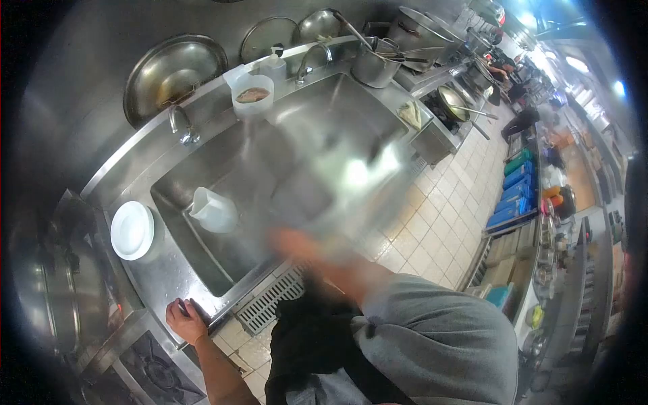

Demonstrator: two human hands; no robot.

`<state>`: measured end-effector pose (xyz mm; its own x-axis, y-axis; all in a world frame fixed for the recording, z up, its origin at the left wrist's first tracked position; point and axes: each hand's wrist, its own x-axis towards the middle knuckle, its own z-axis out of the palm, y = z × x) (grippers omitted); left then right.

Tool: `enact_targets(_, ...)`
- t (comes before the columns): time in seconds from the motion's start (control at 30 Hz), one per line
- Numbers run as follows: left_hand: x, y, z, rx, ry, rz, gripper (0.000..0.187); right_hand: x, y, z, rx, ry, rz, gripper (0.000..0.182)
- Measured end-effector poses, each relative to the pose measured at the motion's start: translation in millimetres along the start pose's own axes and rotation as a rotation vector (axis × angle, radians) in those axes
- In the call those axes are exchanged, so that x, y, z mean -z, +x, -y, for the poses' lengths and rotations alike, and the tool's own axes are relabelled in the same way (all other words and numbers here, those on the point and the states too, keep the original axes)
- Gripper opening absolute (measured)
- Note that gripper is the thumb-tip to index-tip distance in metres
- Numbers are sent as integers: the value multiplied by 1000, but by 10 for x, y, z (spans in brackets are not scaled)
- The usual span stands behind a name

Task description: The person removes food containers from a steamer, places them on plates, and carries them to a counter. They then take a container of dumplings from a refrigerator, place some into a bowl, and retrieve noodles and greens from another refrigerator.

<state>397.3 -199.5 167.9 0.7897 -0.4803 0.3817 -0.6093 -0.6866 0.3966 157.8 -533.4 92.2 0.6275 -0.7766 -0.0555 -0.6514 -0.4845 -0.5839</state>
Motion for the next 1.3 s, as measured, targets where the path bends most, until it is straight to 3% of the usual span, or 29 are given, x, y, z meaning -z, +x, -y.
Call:
enact_targets(0.07,-4,-2,21,11,17,-7,28,-60,21,-125,10,4,-21,42)
enact_targets(0.23,-51,-9,82,24,-37,-36,28,505,-186,378,-85,-71,15,40)
enact_targets(0.37,-9,17,80,28,6,-14,26,896,-374,887,-30,-99,-234,35)
enact_targets(0.43,80,56,22,64,-31,9,27,643,-224,619,15,-114,-245,34)
enact_targets(0.5,348,217,-282,268,39,225,27,504,-135,533,139,-183,-271,34)
enact_targets(0.57,247,146,-113,160,-8,119,27,585,-113,661,-128,-212,-98,34)
enact_targets(0.73,-294,-88,426,222,-125,-60,26,503,-77,571,-67,-196,-120,34)
enact_targets(0.83,-340,-158,528,52,-8,-202,27,501,-81,605,-57,-190,-144,34)
enact_targets(0.97,-354,-202,529,28,108,-148,28,473,-79,556,-43,-209,-151,32)
enact_targets(1.1,-367,-172,479,153,-140,-164,27,499,-89,612,-24,-207,-166,31)
enact_targets(1.3,-320,-168,451,88,-69,-178,27,504,-92,609,-4,-194,-161,31)
